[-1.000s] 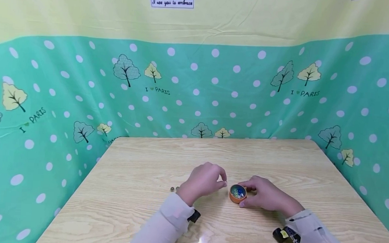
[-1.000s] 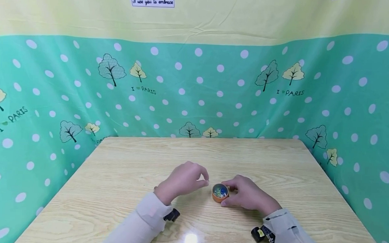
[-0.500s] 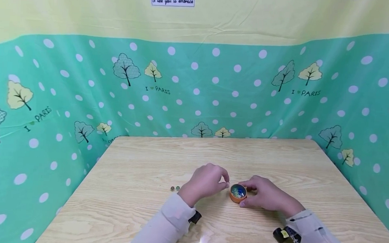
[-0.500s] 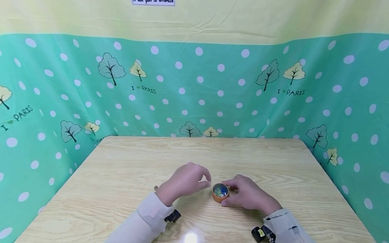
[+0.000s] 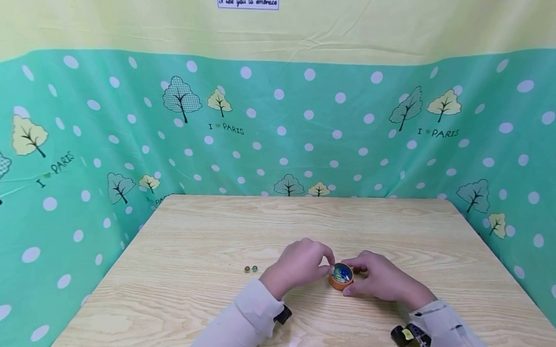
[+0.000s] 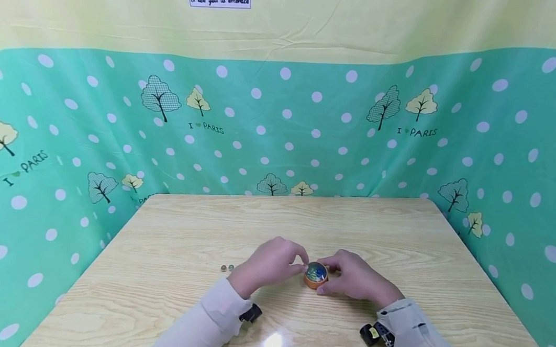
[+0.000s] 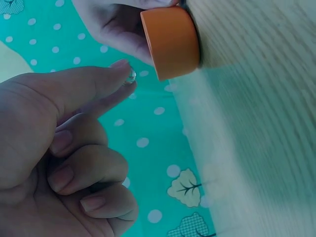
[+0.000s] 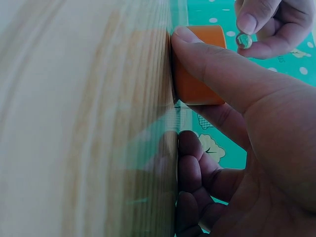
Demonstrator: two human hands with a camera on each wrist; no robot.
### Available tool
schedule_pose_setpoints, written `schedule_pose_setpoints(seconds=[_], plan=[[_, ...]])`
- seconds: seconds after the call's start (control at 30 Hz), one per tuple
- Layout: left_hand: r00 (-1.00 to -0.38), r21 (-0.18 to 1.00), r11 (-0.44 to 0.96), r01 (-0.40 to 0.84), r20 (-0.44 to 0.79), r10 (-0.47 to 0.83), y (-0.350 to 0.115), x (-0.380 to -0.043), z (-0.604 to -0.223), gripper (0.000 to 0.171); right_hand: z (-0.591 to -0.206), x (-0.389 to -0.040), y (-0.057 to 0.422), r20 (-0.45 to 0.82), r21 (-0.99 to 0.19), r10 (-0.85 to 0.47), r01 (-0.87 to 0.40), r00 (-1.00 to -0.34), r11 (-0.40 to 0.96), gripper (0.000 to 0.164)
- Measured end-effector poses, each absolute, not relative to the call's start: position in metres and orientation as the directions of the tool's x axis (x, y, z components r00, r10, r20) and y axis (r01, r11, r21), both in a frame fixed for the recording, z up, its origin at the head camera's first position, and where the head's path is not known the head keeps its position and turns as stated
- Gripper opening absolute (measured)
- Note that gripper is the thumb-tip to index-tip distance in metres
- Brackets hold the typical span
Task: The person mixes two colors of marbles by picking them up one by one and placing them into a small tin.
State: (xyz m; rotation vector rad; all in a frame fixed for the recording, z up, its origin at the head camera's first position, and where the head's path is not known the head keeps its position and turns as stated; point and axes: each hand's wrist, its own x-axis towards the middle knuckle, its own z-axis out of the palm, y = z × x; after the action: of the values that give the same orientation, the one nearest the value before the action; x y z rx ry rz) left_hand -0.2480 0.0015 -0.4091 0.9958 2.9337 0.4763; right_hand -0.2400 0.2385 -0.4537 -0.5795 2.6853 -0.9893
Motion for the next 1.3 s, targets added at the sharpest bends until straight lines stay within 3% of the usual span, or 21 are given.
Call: schedule_pose_setpoints(seconds=[1.3], plan=[[-0.777, 0.285, 0.737, 0.613, 0.047, 0.628, 0.012, -0.244, -0.424, 0.01, -0.456, -0.241, 0.24, -0.065, -0.665, -0.452, -0.3, -0.89, 0.685, 0.049]])
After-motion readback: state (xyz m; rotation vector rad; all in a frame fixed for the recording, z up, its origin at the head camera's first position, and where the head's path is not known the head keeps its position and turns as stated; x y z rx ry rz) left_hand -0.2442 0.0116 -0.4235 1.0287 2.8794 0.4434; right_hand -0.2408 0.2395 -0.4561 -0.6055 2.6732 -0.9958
